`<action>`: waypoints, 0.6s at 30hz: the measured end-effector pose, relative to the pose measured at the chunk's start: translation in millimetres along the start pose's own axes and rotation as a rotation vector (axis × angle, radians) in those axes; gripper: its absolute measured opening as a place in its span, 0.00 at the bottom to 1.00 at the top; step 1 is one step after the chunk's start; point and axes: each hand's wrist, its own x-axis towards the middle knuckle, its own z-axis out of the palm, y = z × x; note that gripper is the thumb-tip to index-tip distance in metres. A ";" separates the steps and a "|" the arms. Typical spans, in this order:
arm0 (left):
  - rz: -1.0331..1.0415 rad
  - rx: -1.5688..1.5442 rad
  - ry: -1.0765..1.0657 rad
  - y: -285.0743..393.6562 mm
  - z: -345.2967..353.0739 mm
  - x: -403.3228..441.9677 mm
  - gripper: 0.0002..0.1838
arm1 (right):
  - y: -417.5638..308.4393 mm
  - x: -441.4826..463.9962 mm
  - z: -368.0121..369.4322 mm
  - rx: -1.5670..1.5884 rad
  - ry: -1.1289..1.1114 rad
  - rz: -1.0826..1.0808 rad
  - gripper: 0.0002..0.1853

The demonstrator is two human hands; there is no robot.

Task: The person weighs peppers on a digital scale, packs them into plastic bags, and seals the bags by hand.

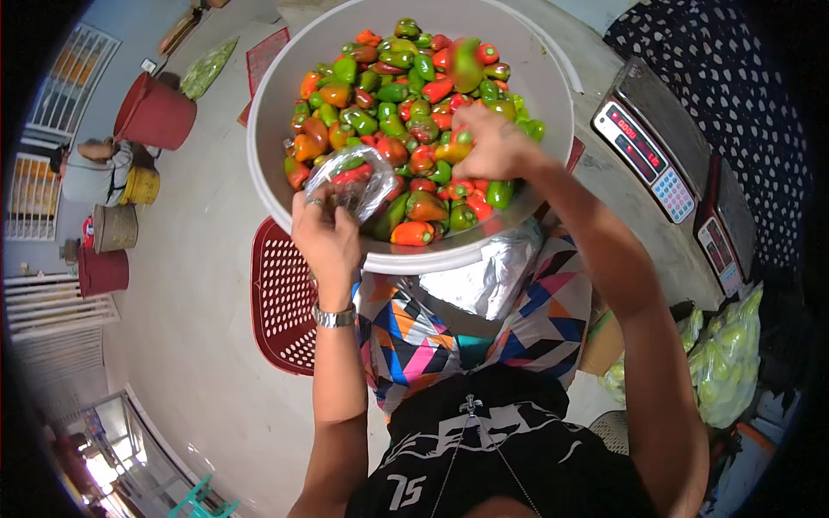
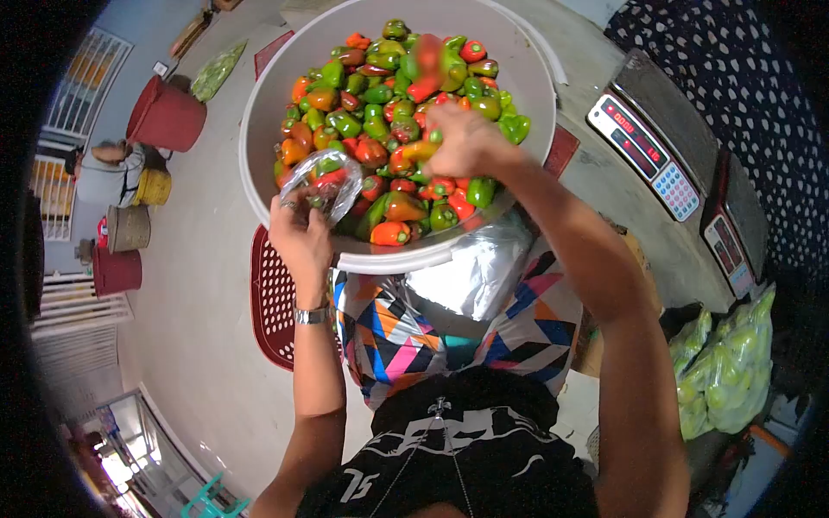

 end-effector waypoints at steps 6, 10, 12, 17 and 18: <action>-0.060 -0.026 -0.007 6.7 2.6 -0.9 0.17 | 209.6 -47.1 -177.9 0.118 1.028 0.145 0.39; -0.035 -0.021 -0.011 6.0 3.1 0.5 0.17 | 384.1 -75.6 -183.0 -0.340 0.908 0.863 0.48; 0.020 0.011 0.000 5.5 5.2 2.8 0.17 | 411.0 -76.5 -168.8 -0.414 0.853 0.955 0.50; -0.111 0.015 -0.049 12.5 4.9 2.1 0.17 | 432.7 -75.8 -166.3 -0.453 0.647 0.864 0.48; -0.125 0.028 -0.068 12.9 4.0 2.0 0.17 | 420.2 -73.1 -169.8 -0.487 0.610 0.844 0.47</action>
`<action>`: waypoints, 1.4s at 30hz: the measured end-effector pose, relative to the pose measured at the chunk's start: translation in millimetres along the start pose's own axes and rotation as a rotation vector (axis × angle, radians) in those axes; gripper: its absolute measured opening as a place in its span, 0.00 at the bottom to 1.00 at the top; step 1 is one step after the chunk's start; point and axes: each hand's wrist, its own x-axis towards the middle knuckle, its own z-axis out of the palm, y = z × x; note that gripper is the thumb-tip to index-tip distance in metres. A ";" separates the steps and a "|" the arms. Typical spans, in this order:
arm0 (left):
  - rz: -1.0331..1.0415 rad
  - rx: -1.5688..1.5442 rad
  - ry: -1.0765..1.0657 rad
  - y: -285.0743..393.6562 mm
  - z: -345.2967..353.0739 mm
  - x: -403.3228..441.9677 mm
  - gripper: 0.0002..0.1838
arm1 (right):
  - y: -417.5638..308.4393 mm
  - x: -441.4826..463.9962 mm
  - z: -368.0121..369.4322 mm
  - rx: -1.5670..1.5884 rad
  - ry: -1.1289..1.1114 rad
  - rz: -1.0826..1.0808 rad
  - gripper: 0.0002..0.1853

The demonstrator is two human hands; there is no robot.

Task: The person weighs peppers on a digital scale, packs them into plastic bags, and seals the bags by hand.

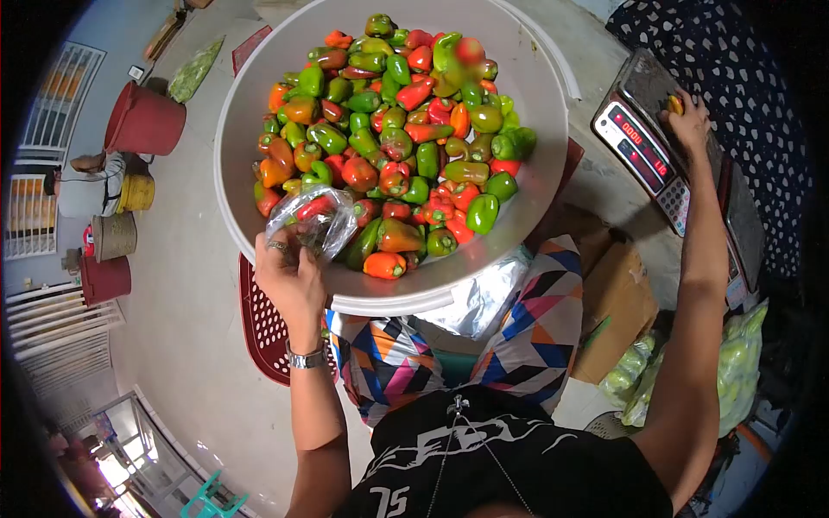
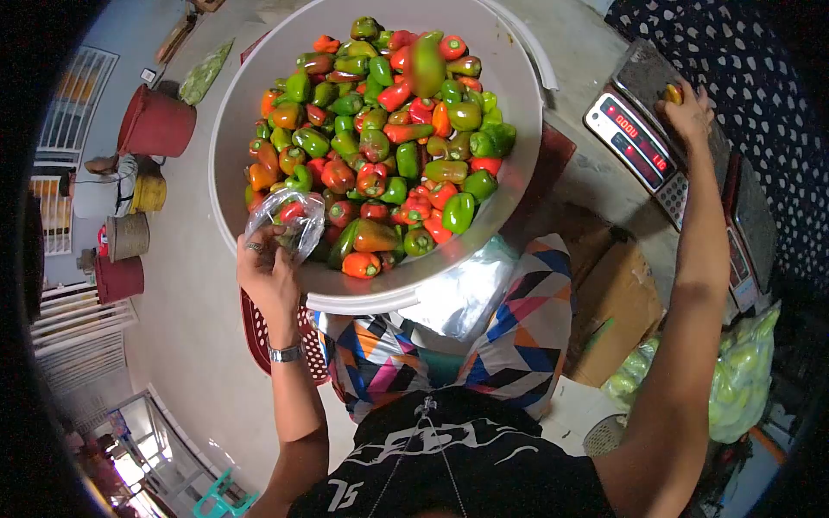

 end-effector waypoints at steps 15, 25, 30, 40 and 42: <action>0.085 -0.073 0.057 -1.3 0.3 0.1 0.15 | 18.9 -17.8 -0.9 0.076 -0.059 -0.106 0.53; 0.044 -0.062 0.058 -1.4 0.6 0.1 0.15 | 13.0 -17.5 -4.3 0.014 0.084 -0.078 0.51; 0.052 -0.045 0.049 -5.5 1.5 0.4 0.14 | -94.1 -60.7 -94.5 0.369 0.476 -0.475 0.27; 0.095 -0.036 0.058 -2.9 -0.4 0.3 0.14 | -376.8 -241.1 -25.5 0.248 -0.495 -1.113 0.30; 0.066 -0.067 0.053 -6.3 0.5 -0.6 0.14 | -392.1 -259.2 -20.4 0.148 -0.470 -1.039 0.31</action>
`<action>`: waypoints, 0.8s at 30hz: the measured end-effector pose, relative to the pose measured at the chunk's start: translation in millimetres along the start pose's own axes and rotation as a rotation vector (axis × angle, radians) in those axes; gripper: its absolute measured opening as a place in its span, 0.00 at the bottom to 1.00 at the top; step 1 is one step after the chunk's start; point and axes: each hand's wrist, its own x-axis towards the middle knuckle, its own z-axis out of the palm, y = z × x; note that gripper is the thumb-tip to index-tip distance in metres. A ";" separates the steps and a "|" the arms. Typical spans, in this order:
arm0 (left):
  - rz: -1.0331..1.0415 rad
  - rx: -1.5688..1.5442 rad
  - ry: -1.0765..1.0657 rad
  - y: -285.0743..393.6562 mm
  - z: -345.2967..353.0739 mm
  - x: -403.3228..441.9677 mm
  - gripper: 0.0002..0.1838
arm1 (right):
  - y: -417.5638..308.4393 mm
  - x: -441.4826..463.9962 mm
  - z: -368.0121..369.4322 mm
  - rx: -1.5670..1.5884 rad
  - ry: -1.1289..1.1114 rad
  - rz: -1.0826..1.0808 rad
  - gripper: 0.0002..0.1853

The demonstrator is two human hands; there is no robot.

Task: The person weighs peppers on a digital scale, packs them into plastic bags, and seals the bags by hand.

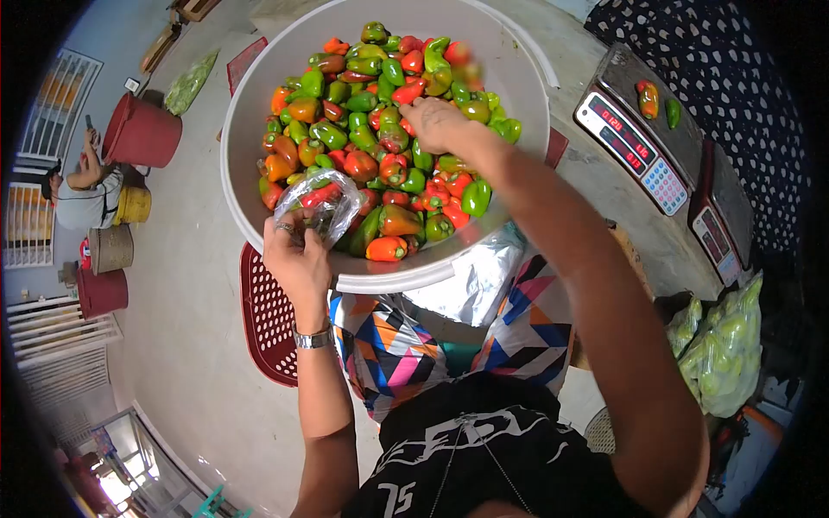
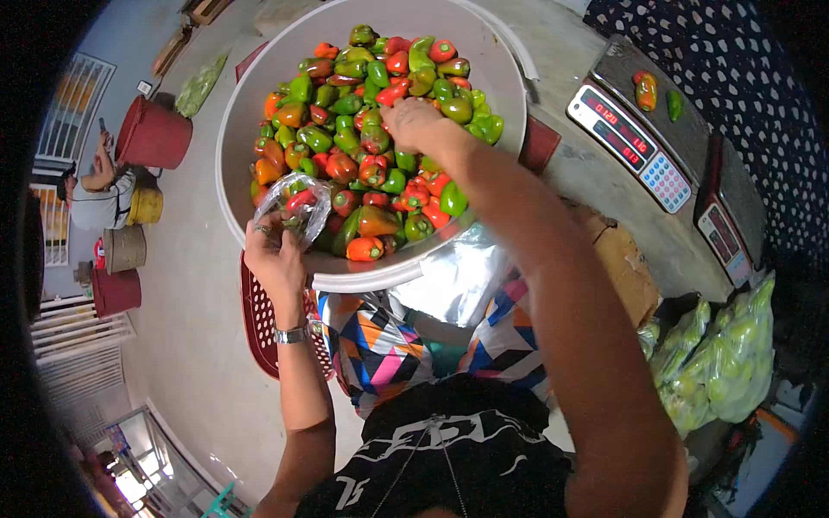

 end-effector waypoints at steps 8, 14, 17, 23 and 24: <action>0.031 0.009 0.020 2.6 0.8 -0.2 0.13 | 13.1 -66.7 -57.8 0.307 0.205 0.161 0.28; 0.001 -0.006 -0.009 5.2 -0.7 0.6 0.13 | 129.2 -214.6 -89.1 0.889 0.863 0.451 0.25; 0.058 0.038 -0.006 1.8 -0.3 0.6 0.13 | 267.9 -266.6 -58.6 0.510 1.030 1.023 0.32; 0.020 0.001 -0.006 5.9 0.9 0.8 0.13 | 362.1 -300.7 -35.1 0.105 0.887 1.122 0.27; 0.017 0.003 -0.009 6.9 0.4 0.3 0.13 | 363.7 -298.7 -32.8 0.064 0.855 1.098 0.26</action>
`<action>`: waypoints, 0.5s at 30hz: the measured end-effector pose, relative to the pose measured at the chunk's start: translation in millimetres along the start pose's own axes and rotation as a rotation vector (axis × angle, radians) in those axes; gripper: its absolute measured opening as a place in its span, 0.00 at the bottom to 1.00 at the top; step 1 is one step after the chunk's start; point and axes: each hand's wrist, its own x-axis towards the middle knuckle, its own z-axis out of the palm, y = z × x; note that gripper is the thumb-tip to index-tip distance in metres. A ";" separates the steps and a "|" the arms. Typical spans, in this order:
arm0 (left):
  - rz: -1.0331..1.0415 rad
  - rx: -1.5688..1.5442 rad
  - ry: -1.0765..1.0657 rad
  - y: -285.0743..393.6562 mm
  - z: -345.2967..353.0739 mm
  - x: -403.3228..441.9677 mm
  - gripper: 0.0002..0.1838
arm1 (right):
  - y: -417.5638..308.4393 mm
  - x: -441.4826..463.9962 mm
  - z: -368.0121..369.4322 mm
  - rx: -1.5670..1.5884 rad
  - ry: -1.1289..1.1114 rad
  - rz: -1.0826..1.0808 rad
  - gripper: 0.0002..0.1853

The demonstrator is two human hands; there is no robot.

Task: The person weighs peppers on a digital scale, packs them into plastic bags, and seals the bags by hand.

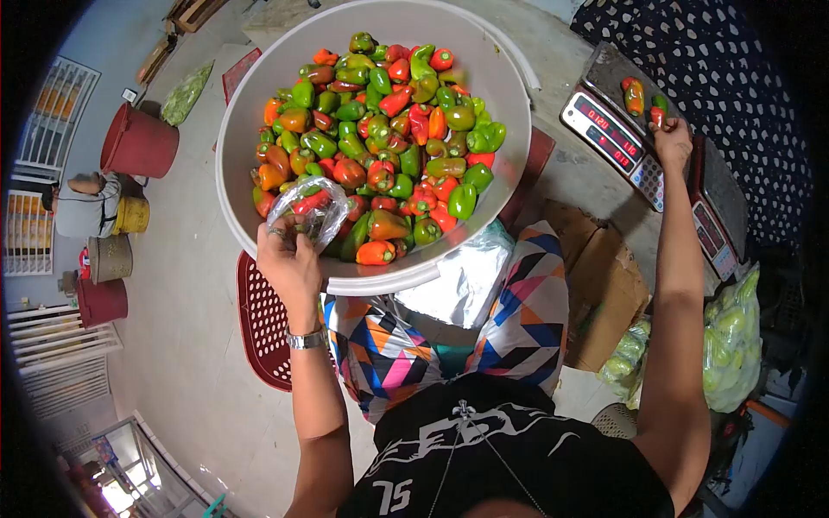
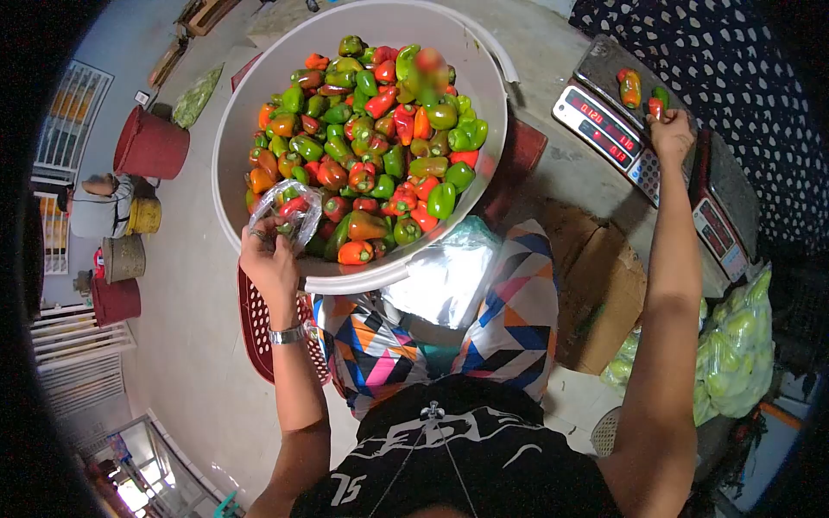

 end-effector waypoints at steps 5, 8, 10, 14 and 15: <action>0.022 0.018 0.003 -1.2 -1.2 0.8 0.14 | -22.4 -7.2 2.2 0.138 0.133 0.107 0.28; -0.001 -0.003 0.005 -9.6 1.5 0.5 0.14 | -22.5 13.1 6.4 0.609 0.231 0.363 0.30; 0.011 -0.008 0.003 -8.0 1.3 1.2 0.14 | -92.2 -22.5 -35.2 1.294 -0.096 0.290 0.27; -0.001 0.024 -0.002 -10.4 0.4 0.5 0.14 | -222.8 -85.6 -59.0 1.295 -0.785 -0.095 0.13; -0.001 -0.001 0.011 -9.8 -0.2 0.6 0.14 | -256.2 -107.2 -59.8 0.980 -0.787 -0.418 0.11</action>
